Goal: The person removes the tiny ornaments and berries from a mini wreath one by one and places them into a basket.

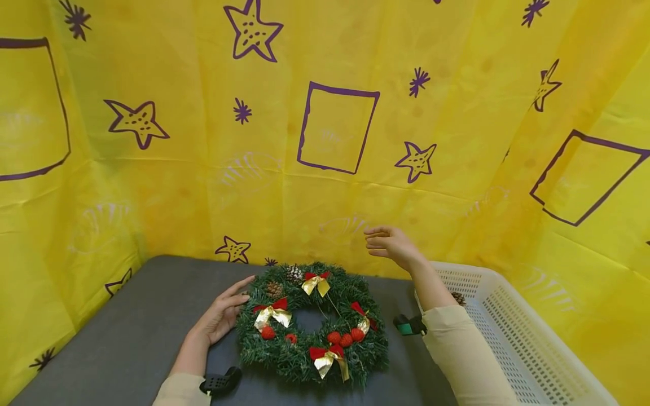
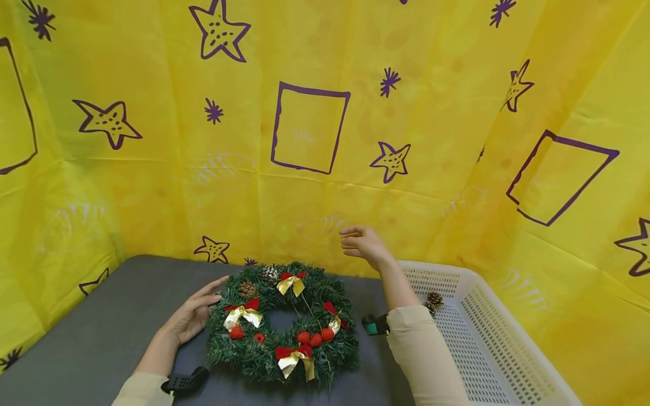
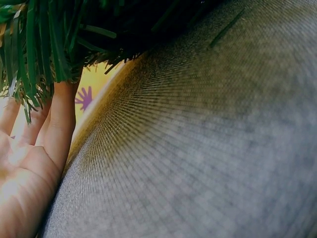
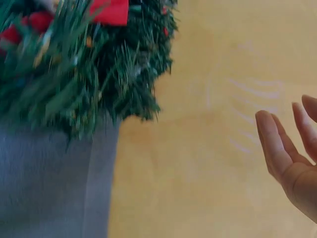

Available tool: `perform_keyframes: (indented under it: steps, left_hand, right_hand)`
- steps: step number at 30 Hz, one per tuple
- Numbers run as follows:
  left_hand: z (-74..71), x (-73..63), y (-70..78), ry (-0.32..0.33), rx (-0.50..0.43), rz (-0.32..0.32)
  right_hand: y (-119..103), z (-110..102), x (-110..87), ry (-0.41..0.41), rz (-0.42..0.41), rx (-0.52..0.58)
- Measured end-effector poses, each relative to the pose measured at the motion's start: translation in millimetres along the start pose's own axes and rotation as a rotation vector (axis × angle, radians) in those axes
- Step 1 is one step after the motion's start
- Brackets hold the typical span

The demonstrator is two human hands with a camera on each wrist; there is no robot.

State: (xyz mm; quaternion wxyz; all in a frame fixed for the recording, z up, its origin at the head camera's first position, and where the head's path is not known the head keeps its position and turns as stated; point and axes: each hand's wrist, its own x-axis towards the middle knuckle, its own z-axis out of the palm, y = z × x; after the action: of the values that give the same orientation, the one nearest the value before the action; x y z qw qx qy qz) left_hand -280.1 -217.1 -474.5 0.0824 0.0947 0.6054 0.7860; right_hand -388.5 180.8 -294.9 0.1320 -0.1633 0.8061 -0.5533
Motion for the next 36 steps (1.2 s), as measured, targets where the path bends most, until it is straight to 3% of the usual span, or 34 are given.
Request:
perform_keyframes:
  steps: [9, 30, 36]
  left_hand:
    - [-1.0, -0.5, 1.4, 0.022, 0.044, -0.001]
    - [0.3, 0.3, -0.1, 0.019, 0.019, -0.002]
    - [0.9, 0.8, -0.4, 0.021, 0.018, -0.003]
  right_hand:
    - [-5, 31, 22.6, -0.062, 0.002, 0.031]
    - [-4, 94, 52.9, -0.157, 0.047, 0.096]
    - [3, 105, 59.1, -0.198, 0.051, 0.043]
